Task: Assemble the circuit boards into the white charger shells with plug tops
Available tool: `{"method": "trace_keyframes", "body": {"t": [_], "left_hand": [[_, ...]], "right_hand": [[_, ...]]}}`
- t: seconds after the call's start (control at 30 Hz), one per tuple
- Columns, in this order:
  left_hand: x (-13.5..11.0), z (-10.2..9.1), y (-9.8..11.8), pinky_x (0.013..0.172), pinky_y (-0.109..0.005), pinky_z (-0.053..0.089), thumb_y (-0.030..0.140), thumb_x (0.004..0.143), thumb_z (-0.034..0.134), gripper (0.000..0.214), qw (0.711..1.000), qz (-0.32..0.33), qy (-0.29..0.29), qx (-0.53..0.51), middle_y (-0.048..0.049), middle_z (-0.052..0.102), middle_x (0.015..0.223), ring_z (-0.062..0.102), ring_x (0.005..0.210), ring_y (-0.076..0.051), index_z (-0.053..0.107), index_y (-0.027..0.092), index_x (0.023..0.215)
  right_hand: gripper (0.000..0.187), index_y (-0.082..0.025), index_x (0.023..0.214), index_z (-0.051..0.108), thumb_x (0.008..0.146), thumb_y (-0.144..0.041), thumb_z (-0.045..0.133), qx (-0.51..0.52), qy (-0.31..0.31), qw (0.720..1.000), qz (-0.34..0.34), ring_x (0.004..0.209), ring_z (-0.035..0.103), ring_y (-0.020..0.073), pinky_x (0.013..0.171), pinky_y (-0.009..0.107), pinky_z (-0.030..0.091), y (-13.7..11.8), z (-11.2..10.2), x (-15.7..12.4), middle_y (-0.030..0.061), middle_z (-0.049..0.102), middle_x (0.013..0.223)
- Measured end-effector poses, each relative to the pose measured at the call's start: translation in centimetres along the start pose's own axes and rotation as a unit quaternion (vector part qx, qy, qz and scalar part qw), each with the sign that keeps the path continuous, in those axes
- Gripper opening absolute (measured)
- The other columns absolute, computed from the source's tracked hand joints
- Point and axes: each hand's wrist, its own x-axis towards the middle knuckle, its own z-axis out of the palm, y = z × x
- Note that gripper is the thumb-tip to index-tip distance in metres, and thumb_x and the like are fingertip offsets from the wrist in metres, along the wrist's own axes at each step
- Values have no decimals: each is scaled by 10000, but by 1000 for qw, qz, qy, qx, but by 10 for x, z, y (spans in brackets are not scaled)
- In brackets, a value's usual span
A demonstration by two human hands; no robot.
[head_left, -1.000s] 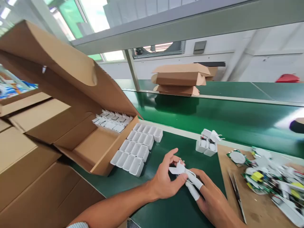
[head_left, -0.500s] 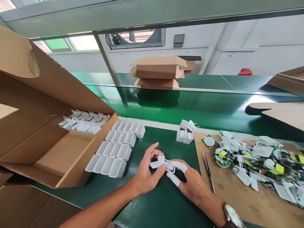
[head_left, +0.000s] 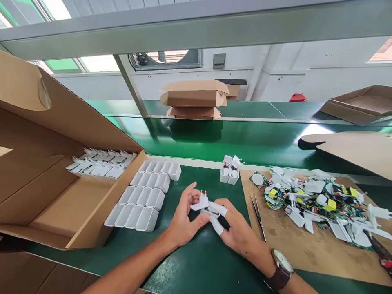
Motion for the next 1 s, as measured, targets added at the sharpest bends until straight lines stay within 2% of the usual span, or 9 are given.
{"method": "trace_keyframes", "body": {"t": [0.07,0.1,0.17,0.23,0.33,0.47,0.63,0.87,1.0], "left_hand": [[-2,2,-2,1026,-486,513,536,732,887,1061,999,17,1,46,-118,567,1338,612,1190,-304,277,294,1565],[-4,3,-2,1037,-507,508,499,701,915,1099,997,22,-4,78,-130,554,1381,605,1215,-323,274,295,1569],[-7,5,-2,1039,-530,511,401,753,884,1009,990,41,-18,133,-137,555,1418,609,1227,-330,292,301,1564],[-9,6,-2,1037,-534,517,323,817,813,889,985,77,-22,150,-135,579,1411,621,1228,-323,313,302,1552],[-9,6,-1,1013,-515,538,295,835,782,851,982,127,-9,140,-135,607,1387,633,1224,-318,319,301,1548],[-6,3,-1,980,-481,555,273,847,783,868,977,156,-9,143,-129,635,1358,648,1179,-292,297,316,1566],[-4,3,1,992,-481,543,268,860,788,906,975,171,-25,140,-133,634,1381,637,1188,-286,253,323,1589],[-3,2,5,1000,-500,525,255,853,787,928,972,174,-35,152,-138,638,1380,581,1216,-302,243,314,1603],[-3,1,6,1015,-494,518,228,847,781,922,973,173,-43,149,-134,636,1384,556,1233,-294,253,303,1599]], "right_hand": [[280,-270,1264,616,995,-336,572,136,29,987,86,986,704,230,862,401,635,1,1,1,96,701,1164],[295,-267,1250,625,988,-399,592,204,34,969,136,991,714,237,866,414,640,0,1,1,92,718,1148],[351,-256,1195,658,958,-514,630,308,22,925,223,968,730,251,857,438,646,-1,1,2,80,750,1080],[423,-242,1156,685,923,-594,655,364,9,893,266,980,735,270,885,471,635,-4,2,2,83,762,1064],[471,-230,1146,697,898,-630,672,402,2,872,278,1009,734,288,944,516,606,-6,5,1,94,760,1086],[418,-237,1134,697,911,-588,666,410,-14,867,283,1032,730,287,977,527,588,-4,10,-2,90,756,1058],[375,-242,1128,694,914,-548,659,417,-20,862,287,1090,721,293,1002,518,575,-5,10,-2,93,756,1125],[320,-249,1095,716,903,-504,691,441,-16,850,289,1035,741,289,979,505,586,-10,8,1,78,770,1092],[362,-248,1079,721,857,-533,749,447,-6,840,308,1038,734,295,993,514,571,-9,9,1,79,765,1117]]}}
